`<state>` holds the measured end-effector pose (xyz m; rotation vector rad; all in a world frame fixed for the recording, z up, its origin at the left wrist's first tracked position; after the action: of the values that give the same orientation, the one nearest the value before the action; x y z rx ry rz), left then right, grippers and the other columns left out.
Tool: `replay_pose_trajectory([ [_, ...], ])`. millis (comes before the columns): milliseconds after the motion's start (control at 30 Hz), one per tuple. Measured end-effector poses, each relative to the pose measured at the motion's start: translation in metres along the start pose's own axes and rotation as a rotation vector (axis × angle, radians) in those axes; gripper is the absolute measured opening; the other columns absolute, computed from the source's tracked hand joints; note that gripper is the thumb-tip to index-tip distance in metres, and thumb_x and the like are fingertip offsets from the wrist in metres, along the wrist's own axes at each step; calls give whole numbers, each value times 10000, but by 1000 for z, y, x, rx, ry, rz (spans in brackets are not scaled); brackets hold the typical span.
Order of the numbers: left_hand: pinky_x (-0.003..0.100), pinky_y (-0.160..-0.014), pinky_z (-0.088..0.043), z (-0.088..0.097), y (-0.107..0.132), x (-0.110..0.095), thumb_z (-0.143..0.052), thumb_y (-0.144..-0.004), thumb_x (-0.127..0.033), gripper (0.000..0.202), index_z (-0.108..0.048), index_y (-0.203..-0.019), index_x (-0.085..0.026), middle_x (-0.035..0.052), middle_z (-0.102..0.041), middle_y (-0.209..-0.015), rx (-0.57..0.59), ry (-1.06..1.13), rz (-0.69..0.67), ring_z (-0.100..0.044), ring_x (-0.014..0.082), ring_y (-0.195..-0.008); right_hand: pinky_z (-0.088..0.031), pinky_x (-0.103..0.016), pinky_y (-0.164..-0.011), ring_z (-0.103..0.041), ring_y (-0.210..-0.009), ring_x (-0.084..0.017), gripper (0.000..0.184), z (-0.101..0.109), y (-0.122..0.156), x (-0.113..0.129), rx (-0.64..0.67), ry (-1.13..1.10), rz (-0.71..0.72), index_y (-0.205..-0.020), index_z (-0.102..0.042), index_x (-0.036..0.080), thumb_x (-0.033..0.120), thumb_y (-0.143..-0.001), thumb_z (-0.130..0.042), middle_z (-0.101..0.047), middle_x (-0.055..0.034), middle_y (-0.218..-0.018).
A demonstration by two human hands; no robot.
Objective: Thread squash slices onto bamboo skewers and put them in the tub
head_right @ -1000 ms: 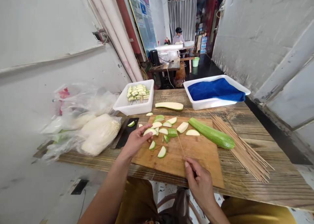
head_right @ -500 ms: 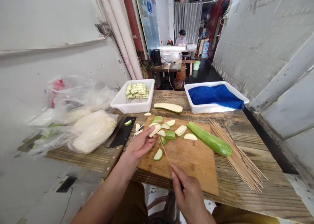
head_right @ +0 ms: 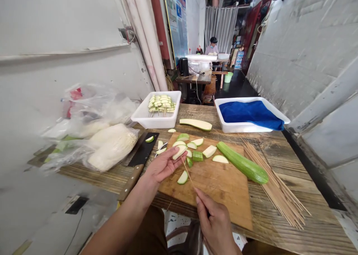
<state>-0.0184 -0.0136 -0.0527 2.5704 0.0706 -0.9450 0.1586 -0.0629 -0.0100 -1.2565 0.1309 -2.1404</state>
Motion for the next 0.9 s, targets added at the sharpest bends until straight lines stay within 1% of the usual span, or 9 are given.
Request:
replay_pose_trajectory([
  [200, 252, -708, -544, -3, 2, 0, -615, -728, -117, 154, -618, -879, -84, 110, -679, -900, -11, -61, -10, -652, 156, -778, -537, -193, -725, -684, -852, -182, 284, 0, 3, -5, 11, -8, -28, -1052, -647, 87, 194, -851, -477, -704, -124, -973],
  [467, 264, -717, -544, -6, 2, -2, -626, -721, -134, 132, -633, -846, -91, 100, -679, -893, -11, -124, -24, -653, 159, -766, -526, -189, -763, -684, -856, -169, 272, 2, 4, -4, -8, -12, -18, -1026, -661, 100, 191, -843, -482, -714, -111, -953],
  [667, 293, -723, -539, -8, 0, -5, -661, -690, -145, 190, -628, -870, -97, 109, -674, -909, -18, -199, -47, -656, 190, -781, -520, -197, -775, -675, -882, -178, 293, 1, 1, -5, 8, -18, -62, -1024, -659, 78, 215, -854, -463, -705, -148, -963],
  [900, 295, -713, -536, -13, 3, -2, -680, -676, -178, 223, -645, -877, -88, 120, -680, -861, 45, -306, -6, -650, 182, -767, -519, -227, -780, -675, -877, -188, 315, -8, 5, -8, 38, -91, -129, -1040, -646, 81, 242, -859, -446, -704, -158, -961],
])
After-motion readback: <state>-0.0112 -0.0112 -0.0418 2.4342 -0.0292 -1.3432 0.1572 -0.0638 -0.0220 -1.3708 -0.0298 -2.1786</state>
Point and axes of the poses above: each hand's wrist, its own y-axis away from the middle knuckle, its own z-axis out of the back of the hand, x = y × z, the point moved 10 cm from there along -y, towards the middle knuckle
